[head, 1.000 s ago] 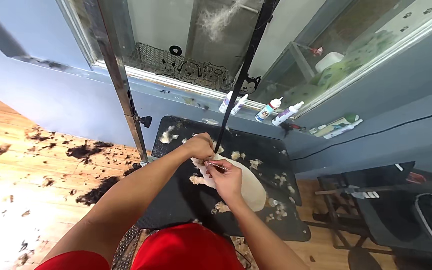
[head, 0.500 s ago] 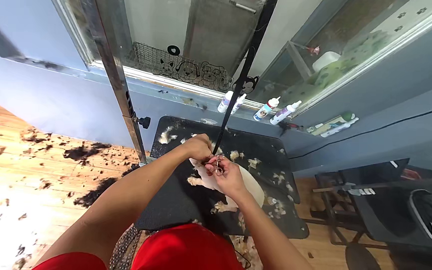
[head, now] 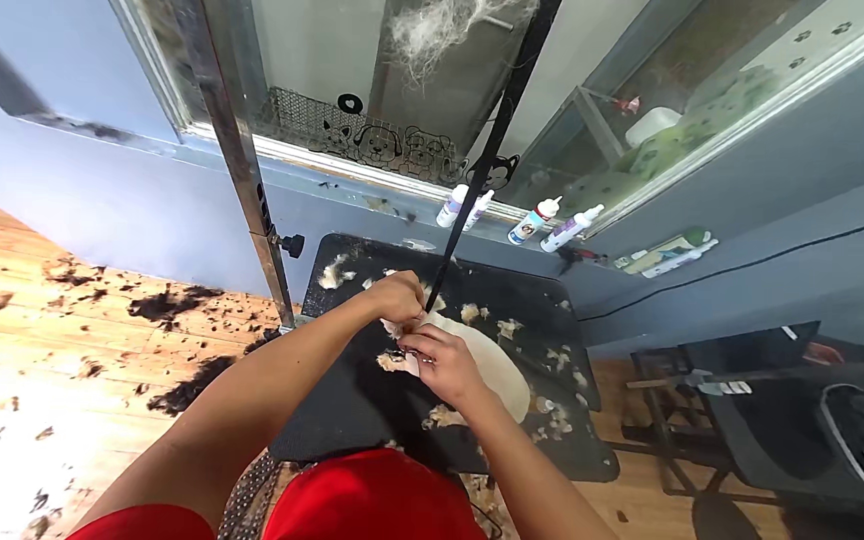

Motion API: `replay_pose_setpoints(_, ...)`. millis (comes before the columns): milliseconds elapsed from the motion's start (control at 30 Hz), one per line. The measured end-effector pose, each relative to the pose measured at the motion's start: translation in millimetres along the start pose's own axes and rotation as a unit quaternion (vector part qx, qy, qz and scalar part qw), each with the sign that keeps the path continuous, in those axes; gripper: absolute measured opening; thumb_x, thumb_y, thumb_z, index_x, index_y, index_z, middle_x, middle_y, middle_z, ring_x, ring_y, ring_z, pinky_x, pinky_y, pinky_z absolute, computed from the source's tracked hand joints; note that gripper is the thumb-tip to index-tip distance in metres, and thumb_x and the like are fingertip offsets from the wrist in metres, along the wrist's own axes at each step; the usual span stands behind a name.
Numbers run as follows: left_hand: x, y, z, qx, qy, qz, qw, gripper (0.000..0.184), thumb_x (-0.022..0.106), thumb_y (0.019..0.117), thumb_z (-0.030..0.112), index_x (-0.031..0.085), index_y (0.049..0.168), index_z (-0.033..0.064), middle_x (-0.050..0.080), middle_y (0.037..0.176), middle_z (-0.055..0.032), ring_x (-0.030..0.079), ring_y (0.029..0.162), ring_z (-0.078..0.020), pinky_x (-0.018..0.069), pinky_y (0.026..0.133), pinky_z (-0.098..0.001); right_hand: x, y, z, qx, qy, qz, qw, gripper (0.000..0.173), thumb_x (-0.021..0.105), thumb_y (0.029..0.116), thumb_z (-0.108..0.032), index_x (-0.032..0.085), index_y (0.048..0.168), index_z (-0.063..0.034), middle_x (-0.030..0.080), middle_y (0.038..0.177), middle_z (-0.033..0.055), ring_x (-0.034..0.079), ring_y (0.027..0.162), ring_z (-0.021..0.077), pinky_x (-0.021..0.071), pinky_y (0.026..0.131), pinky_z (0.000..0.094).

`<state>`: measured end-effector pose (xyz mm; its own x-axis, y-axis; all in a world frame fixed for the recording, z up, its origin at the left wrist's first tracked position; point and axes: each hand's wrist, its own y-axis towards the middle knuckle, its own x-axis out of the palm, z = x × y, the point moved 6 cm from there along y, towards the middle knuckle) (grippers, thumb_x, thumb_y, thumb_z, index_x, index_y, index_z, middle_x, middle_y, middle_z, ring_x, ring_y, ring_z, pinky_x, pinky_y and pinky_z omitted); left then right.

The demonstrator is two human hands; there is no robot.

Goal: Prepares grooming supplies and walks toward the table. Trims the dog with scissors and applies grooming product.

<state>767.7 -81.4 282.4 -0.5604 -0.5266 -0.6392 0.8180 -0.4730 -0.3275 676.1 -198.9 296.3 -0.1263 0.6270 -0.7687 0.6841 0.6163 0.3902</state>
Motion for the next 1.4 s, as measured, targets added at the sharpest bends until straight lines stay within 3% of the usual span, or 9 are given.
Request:
replay_pose_setpoints(100,-3,1,-2,-0.007,-0.011,0.015,1.000,0.019,0.070,0.0944,0.027,0.078,0.086,0.0119,0.070,0.079,-0.0068,0.066,0.078,-0.0224,0.0536,0.073,-0.0506,3,-2,4,0.071,0.063,0.002,0.995,0.024,0.068,0.0832,0.000,0.080,0.100,-0.0129,0.072,0.095,-0.0016,0.069,0.083,0.0049,0.0619,0.076,0.0246)
replay_pose_setpoints(167,-3,3,-3,-0.004,-0.022,0.028,0.999,0.018,0.071,0.0937,0.027,0.078,0.087,0.0125,0.070,0.082,-0.0066,0.067,0.081,-0.0227,0.0534,0.075,-0.0514,4,-6,7,0.144,0.108,0.043,0.983,0.013,0.082,0.0856,-0.019,0.078,0.097,-0.0137,0.072,0.092,-0.0037,0.068,0.081,0.0033,0.0622,0.074,0.0239)
replay_pose_setpoints(233,-3,4,-5,-0.003,-0.027,0.035,0.999,0.018,0.071,0.0934,0.028,0.079,0.087,0.0132,0.071,0.082,-0.0057,0.067,0.082,-0.0221,0.0537,0.076,-0.0513,7,-11,9,0.186,0.094,0.105,0.972,0.021,0.085,0.0846,-0.033,0.078,0.092,-0.0147,0.071,0.088,-0.0052,0.068,0.076,0.0031,0.0619,0.068,0.0242)
replay_pose_setpoints(433,-3,2,-8,-0.018,-0.038,0.046,0.998,0.017,0.071,0.0934,0.028,0.079,0.090,0.0137,0.071,0.086,-0.0061,0.067,0.086,-0.0224,0.0540,0.078,-0.0514,18,-23,6,0.169,-0.057,0.175,0.968,0.020,0.063,0.1003,-0.021,0.073,0.111,-0.0071,0.074,0.099,0.0045,0.071,0.081,0.0100,0.0617,0.075,0.0289)
replay_pose_setpoints(733,-1,0,-9,-0.018,-0.041,0.041,0.998,0.017,0.071,0.0946,0.028,0.079,0.091,0.0133,0.072,0.087,-0.0063,0.068,0.085,-0.0217,0.0547,0.078,-0.0504,15,-16,2,-0.073,-0.069,0.084,0.991,0.021,0.068,0.0940,-0.006,0.077,0.113,-0.0073,0.072,0.113,0.0081,0.069,0.108,0.0181,0.0582,0.096,0.0308)
replay_pose_setpoints(900,-1,-1,-10,-0.002,-0.038,0.038,0.999,0.016,0.071,0.0940,0.026,0.079,0.089,0.0131,0.071,0.086,-0.0067,0.067,0.085,-0.0230,0.0537,0.078,-0.0516,-2,-13,23,0.014,0.055,0.144,0.988,0.011,0.075,0.0924,-0.014,0.081,0.102,-0.0115,0.077,0.100,-0.0011,0.073,0.093,0.0066,0.0625,0.085,0.0259)
replay_pose_setpoints(1033,1,-2,-12,-0.003,-0.028,0.035,0.999,0.016,0.071,0.0935,0.026,0.079,0.087,0.0143,0.071,0.085,-0.0050,0.067,0.084,-0.0214,0.0536,0.078,-0.0507,-2,-10,33,0.096,0.115,0.112,0.982,0.011,0.074,0.0920,-0.012,0.081,0.101,-0.0129,0.078,0.093,-0.0037,0.073,0.082,0.0044,0.0638,0.077,0.0257)
replay_pose_setpoints(1200,0,-3,-13,-0.023,-0.030,0.030,0.999,0.017,0.072,0.0931,0.030,0.080,0.090,0.0154,0.072,0.089,-0.0047,0.068,0.088,-0.0209,0.0540,0.080,-0.0510,3,-11,46,0.335,0.294,0.162,0.880,0.011,0.074,0.0953,-0.010,0.077,0.104,-0.0034,0.075,0.080,0.0094,0.071,0.064,0.0193,0.0627,0.060,0.0339)
replay_pose_setpoints(1400,-1,-1,-10,-0.021,-0.027,0.022,0.999,0.016,0.071,0.0934,0.029,0.080,0.088,0.0164,0.072,0.082,-0.0034,0.068,0.081,-0.0196,0.0537,0.076,-0.0497,7,-24,42,0.394,0.407,0.248,0.786,0.014,0.069,0.0977,-0.007,0.074,0.107,0.0016,0.074,0.085,0.0146,0.069,0.063,0.0195,0.0604,0.059,0.0314)
